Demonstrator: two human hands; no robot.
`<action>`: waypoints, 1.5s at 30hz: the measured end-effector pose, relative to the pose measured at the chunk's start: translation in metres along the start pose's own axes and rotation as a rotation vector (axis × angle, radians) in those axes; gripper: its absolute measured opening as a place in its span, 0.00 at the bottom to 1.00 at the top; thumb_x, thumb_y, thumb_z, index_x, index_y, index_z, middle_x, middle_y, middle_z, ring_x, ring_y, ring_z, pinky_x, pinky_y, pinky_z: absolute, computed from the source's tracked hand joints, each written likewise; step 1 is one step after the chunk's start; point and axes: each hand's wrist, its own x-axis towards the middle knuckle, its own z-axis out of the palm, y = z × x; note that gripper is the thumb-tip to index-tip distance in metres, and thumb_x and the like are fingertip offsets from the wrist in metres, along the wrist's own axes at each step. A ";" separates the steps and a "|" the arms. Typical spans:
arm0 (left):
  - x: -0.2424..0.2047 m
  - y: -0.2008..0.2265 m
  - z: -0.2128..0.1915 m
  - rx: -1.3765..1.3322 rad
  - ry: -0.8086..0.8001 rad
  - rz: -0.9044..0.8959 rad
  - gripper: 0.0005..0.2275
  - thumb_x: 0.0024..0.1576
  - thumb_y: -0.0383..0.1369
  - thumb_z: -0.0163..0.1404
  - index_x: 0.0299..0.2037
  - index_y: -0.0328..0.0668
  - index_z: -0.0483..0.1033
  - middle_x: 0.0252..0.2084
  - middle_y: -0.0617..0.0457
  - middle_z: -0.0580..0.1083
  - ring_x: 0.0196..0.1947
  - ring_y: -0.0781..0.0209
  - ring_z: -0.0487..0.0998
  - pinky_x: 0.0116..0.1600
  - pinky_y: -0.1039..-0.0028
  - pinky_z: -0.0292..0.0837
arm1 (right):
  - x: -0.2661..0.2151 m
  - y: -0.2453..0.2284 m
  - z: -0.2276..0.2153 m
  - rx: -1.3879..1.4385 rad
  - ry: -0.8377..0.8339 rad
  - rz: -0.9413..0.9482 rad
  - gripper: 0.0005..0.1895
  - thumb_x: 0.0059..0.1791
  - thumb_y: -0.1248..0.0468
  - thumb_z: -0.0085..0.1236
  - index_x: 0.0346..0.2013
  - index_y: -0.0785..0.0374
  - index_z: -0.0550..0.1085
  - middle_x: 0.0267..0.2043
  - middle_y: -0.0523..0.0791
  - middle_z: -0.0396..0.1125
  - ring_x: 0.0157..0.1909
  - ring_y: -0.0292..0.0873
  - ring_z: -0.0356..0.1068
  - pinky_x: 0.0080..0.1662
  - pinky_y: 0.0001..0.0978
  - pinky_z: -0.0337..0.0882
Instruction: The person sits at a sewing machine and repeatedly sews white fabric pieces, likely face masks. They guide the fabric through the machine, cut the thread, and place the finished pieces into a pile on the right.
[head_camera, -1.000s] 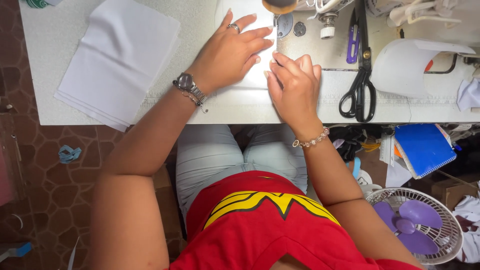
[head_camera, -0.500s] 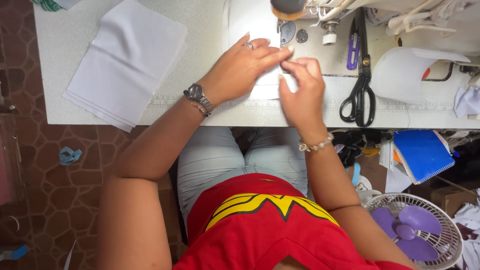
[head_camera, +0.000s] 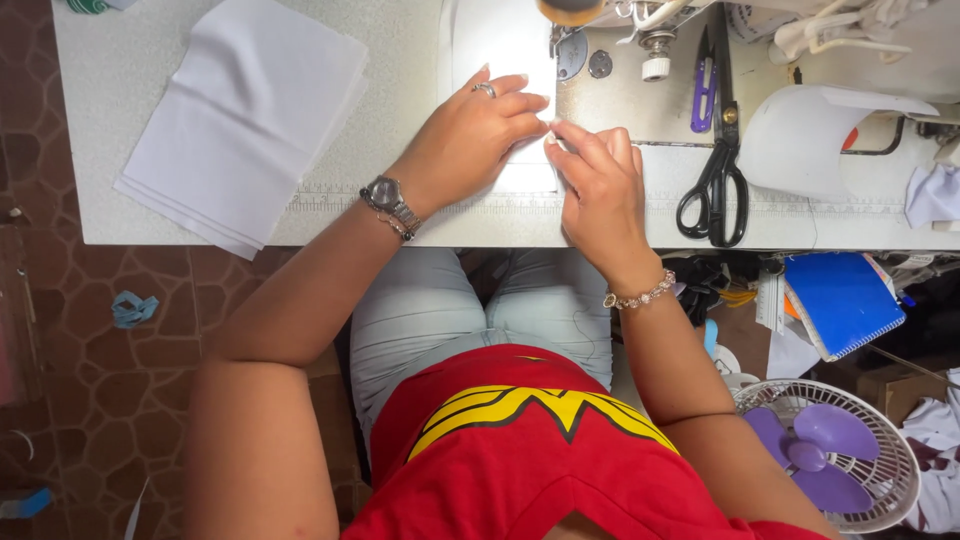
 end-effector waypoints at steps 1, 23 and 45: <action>0.002 0.000 -0.003 -0.003 0.000 -0.005 0.13 0.59 0.19 0.48 0.49 0.41 0.81 0.57 0.51 0.77 0.63 0.44 0.71 0.67 0.46 0.61 | 0.002 0.002 0.000 0.002 -0.006 0.000 0.18 0.50 0.81 0.47 0.49 0.66 0.78 0.61 0.46 0.70 0.41 0.51 0.57 0.45 0.43 0.61; 0.016 -0.028 0.000 0.003 0.043 0.095 0.15 0.59 0.22 0.55 0.50 0.54 0.86 0.54 0.41 0.76 0.56 0.39 0.74 0.67 0.42 0.60 | 0.014 0.027 -0.002 0.421 0.118 0.187 0.26 0.45 0.87 0.37 0.48 0.72 0.79 0.53 0.54 0.71 0.57 0.50 0.71 0.63 0.37 0.71; 0.019 -0.026 -0.016 0.080 0.020 0.087 0.14 0.49 0.14 0.50 0.35 0.46 0.81 0.46 0.57 0.80 0.51 0.51 0.76 0.63 0.50 0.66 | 0.023 0.028 0.002 -0.044 0.057 -0.223 0.10 0.52 0.77 0.60 0.45 0.63 0.80 0.51 0.41 0.75 0.50 0.50 0.66 0.46 0.44 0.56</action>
